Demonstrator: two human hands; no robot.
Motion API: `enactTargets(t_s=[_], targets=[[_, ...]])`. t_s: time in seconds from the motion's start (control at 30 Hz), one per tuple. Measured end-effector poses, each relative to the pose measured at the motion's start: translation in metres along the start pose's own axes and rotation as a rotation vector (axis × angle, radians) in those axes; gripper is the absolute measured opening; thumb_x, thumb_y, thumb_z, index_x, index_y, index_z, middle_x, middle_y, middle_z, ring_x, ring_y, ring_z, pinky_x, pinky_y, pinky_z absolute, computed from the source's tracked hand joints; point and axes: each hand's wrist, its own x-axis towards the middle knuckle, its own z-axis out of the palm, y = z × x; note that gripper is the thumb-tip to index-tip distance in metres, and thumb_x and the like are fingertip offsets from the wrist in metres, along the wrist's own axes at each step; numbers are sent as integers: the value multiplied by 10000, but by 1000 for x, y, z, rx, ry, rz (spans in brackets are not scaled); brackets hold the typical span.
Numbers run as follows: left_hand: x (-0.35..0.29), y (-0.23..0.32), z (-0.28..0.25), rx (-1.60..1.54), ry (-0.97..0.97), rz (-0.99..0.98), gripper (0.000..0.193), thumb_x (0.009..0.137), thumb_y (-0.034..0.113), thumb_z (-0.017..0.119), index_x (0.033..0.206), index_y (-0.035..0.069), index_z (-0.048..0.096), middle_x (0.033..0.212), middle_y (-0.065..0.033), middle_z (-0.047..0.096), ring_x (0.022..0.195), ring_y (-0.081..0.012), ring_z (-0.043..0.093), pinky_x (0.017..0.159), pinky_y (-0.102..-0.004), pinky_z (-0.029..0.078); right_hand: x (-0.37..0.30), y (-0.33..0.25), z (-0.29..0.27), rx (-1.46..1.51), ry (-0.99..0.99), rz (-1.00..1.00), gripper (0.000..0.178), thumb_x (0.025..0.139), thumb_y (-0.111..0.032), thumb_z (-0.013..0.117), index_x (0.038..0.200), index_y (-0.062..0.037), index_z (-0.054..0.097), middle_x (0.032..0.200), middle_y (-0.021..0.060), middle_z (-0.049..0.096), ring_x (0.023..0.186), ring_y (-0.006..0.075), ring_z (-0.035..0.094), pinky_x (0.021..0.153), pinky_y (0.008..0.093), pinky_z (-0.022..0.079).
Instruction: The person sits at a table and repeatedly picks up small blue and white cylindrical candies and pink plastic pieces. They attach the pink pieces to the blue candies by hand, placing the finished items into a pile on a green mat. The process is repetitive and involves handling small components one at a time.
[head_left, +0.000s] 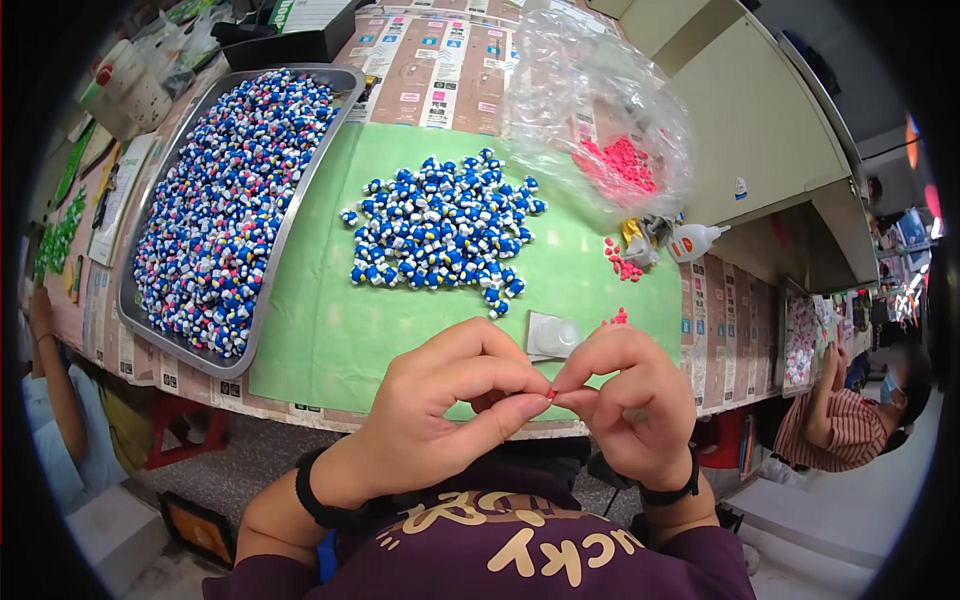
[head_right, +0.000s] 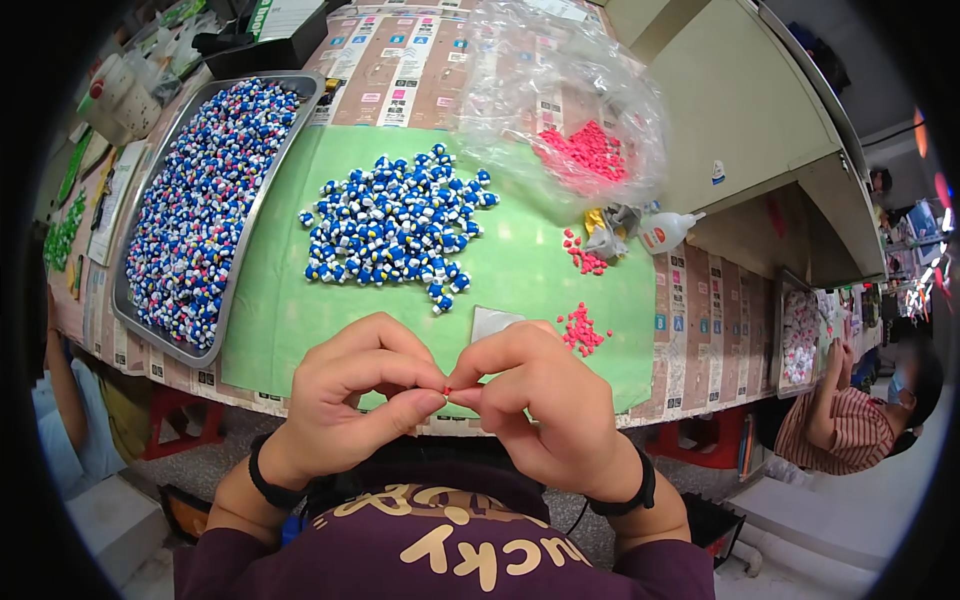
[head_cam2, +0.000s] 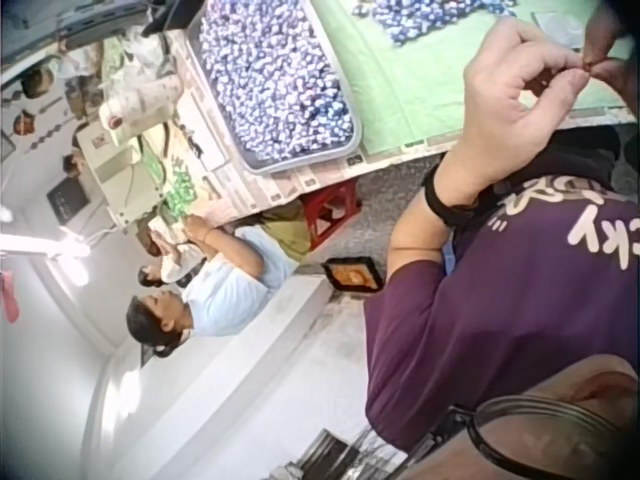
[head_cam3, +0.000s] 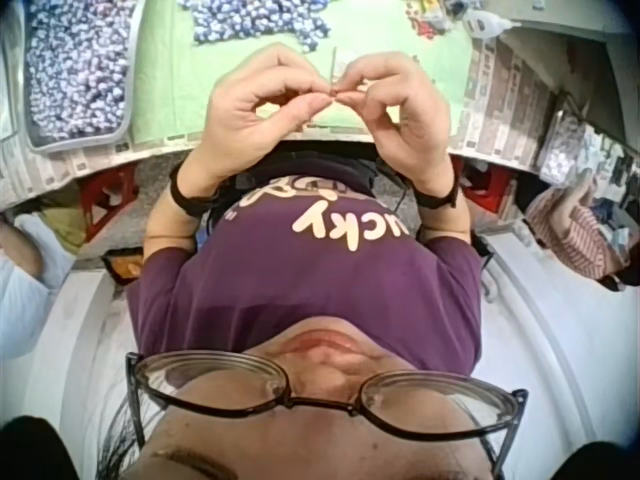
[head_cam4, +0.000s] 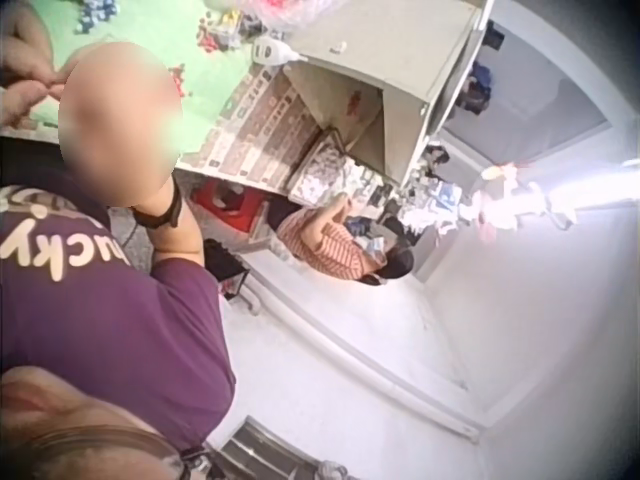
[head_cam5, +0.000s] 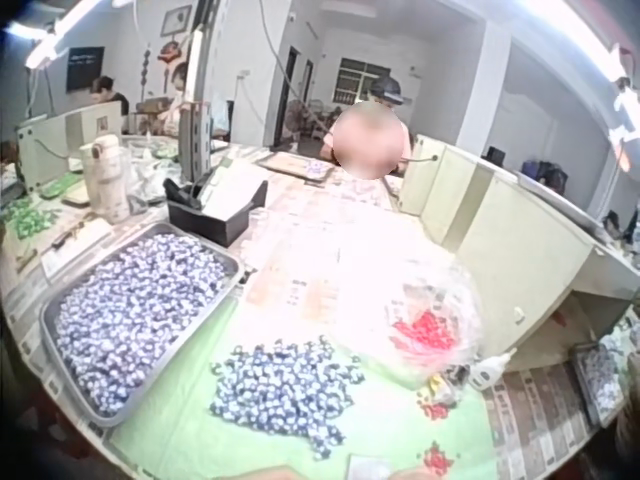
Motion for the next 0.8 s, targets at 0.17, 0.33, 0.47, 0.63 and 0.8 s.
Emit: enactTargets(t_s=[0.17, 0.33, 0.47, 0.63, 0.8], targets=[[1, 1, 7, 135, 10, 76, 128, 816, -31, 725, 936, 5, 699, 924, -75, 606, 707, -106, 591, 577, -222, 483, -5, -3, 0, 183, 38, 181, 242, 810, 119, 682, 834, -55, 516, 921, 101, 640, 800, 196, 608, 763, 284, 485], [3, -2, 14, 401, 11, 261, 185, 770, -55, 738, 934, 4, 676, 904, -97, 596, 705, -165, 593, 580, -266, 476, -12, -6, -4, 427, 35, 457, 238, 838, 130, 627, 825, -58, 483, 943, 102, 610, 856, 161, 574, 796, 274, 464], [2, -6, 19, 373, -8, 195, 193, 773, -69, 719, 946, 4, 671, 911, -97, 597, 746, -193, 604, 604, -286, 486, -10, -5, -10, 303, -65, 454, 254, 843, 136, 599, 795, -68, 453, 940, 92, 598, 869, 132, 548, 789, 266, 445], [2, -14, 12, 272, 63, -32, 232, 829, -100, 646, 1037, -4, 685, 1012, -104, 618, 856, -182, 645, 713, -267, 547, 0, 15, -21, -98, -95, 278, 224, 711, 163, 548, 797, -27, 468, 844, 94, 546, 794, 258, 560, 752, 317, 449], [-9, -13, -8, 36, 178, -243, 241, 874, -50, 635, 1090, 31, 704, 1041, -76, 649, 880, -141, 642, 751, -260, 548, 5, 41, -25, -554, -214, 114, 192, 687, 95, 529, 779, -65, 477, 782, 67, 506, 750, 283, 498, 722, 368, 377]])
